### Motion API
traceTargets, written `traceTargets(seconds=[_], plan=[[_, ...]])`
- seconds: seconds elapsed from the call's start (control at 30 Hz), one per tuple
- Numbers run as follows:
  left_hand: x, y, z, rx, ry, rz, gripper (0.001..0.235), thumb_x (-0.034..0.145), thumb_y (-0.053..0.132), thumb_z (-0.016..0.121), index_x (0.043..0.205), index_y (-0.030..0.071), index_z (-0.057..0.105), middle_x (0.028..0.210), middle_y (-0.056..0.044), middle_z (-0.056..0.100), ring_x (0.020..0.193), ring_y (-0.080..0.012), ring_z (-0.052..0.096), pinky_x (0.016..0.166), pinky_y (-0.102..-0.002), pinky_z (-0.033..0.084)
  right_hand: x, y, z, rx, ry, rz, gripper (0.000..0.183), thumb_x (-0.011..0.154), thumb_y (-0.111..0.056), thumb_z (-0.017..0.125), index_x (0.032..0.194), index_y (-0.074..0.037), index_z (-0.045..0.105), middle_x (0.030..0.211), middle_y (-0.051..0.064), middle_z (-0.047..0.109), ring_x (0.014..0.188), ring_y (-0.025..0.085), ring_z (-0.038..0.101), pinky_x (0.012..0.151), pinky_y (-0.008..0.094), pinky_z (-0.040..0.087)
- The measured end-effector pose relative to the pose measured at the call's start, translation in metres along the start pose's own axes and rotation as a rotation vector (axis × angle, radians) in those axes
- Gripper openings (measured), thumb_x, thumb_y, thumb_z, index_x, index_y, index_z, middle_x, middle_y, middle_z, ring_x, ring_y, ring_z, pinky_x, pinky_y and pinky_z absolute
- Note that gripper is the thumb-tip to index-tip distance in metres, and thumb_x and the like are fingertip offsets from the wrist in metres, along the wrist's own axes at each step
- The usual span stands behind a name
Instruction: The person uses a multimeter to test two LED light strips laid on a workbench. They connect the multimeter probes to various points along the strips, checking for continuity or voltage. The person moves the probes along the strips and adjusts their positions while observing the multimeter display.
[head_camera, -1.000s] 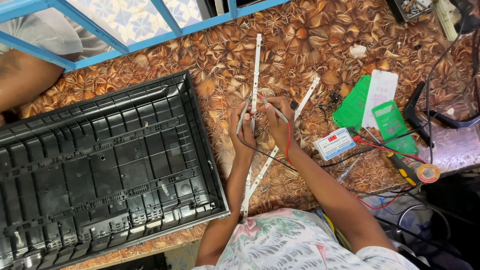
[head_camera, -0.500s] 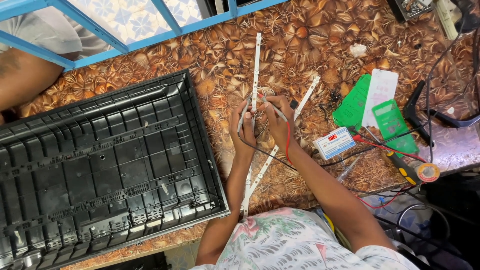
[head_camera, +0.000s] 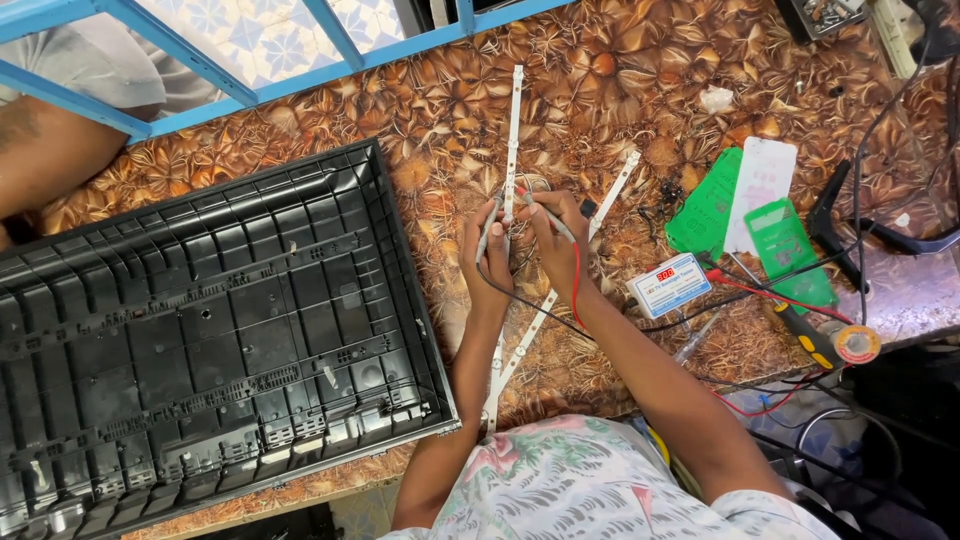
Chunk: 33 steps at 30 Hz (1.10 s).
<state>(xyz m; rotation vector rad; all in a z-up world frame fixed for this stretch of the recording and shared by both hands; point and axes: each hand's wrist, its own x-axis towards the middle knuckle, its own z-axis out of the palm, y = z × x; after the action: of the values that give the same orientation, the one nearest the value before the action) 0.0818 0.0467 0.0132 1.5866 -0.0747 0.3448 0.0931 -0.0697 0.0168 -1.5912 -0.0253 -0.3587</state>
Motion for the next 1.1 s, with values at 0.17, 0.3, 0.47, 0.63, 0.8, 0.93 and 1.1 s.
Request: traceTargets(seconds=[0.17,0.3,0.47,0.63,0.8,0.93,1.1], plan=[[0.001,0.003,0.000,0.018,-0.009,0.002,0.040,0.111,0.024,0.041,0.139,-0.002,0.053,0.113,-0.021,0.061,0.102,-0.0333,0.068,0.091,-0.055,0.057,0.000,0.001,0.000,0.005,0.007,0.001,0.015,0.110,-0.009,0.052,0.115,0.003,0.060,0.090,0.020,0.076,0.060,0.017,0.070,0.048,0.026,0.052],[0.003,0.010,-0.001,0.036,-0.018,0.003,0.039,0.111,0.024,0.041,0.138,-0.002,0.053,0.114,-0.022,0.061,0.103,-0.0348,0.068,0.092,-0.056,0.057,0.001,0.001,0.000,0.007,0.006,0.002,0.016,0.110,-0.009,0.052,0.115,0.004,0.060,0.090,0.020,0.076,0.060,0.017,0.070,0.049,0.026,0.052],[0.002,0.006,-0.001,0.038,-0.028,0.000,0.039,0.111,0.023,0.040,0.140,-0.001,0.052,0.115,-0.022,0.061,0.104,-0.0361,0.067,0.092,-0.058,0.056,0.000,-0.002,0.000,-0.005,0.008,-0.003,0.015,0.110,-0.009,0.053,0.115,0.004,0.060,0.090,0.021,0.076,0.059,0.018,0.070,0.048,0.026,0.052],[0.002,0.007,-0.001,0.040,-0.038,0.023,0.038,0.112,0.021,0.039,0.140,-0.001,0.051,0.115,-0.023,0.060,0.105,-0.0398,0.066,0.091,-0.061,0.056,0.000,0.002,0.000,0.012,0.015,-0.002,0.015,0.110,-0.009,0.053,0.114,0.004,0.060,0.090,0.020,0.076,0.059,0.017,0.070,0.048,0.025,0.051],[0.003,0.003,-0.001,0.048,-0.045,0.008,0.037,0.112,0.022,0.039,0.140,0.001,0.052,0.115,-0.022,0.060,0.104,-0.0387,0.067,0.091,-0.060,0.056,0.000,0.001,0.001,0.006,0.012,-0.013,0.015,0.109,-0.007,0.052,0.114,0.005,0.061,0.090,0.020,0.076,0.059,0.017,0.070,0.048,0.025,0.051],[0.003,0.003,-0.001,0.041,-0.042,0.015,0.037,0.112,0.021,0.039,0.140,0.001,0.052,0.115,-0.022,0.060,0.104,-0.0394,0.067,0.090,-0.060,0.056,0.001,0.004,0.001,0.006,0.015,-0.016,0.015,0.109,-0.007,0.053,0.114,0.004,0.061,0.089,0.020,0.076,0.058,0.017,0.070,0.048,0.026,0.051],[0.002,0.002,-0.001,0.048,-0.038,0.021,0.038,0.112,0.024,0.040,0.139,0.002,0.053,0.114,-0.021,0.061,0.104,-0.0378,0.068,0.090,-0.058,0.057,0.000,0.001,0.001,0.006,0.013,-0.014,0.014,0.109,-0.006,0.053,0.114,0.005,0.060,0.089,0.021,0.076,0.058,0.018,0.069,0.048,0.025,0.051]])
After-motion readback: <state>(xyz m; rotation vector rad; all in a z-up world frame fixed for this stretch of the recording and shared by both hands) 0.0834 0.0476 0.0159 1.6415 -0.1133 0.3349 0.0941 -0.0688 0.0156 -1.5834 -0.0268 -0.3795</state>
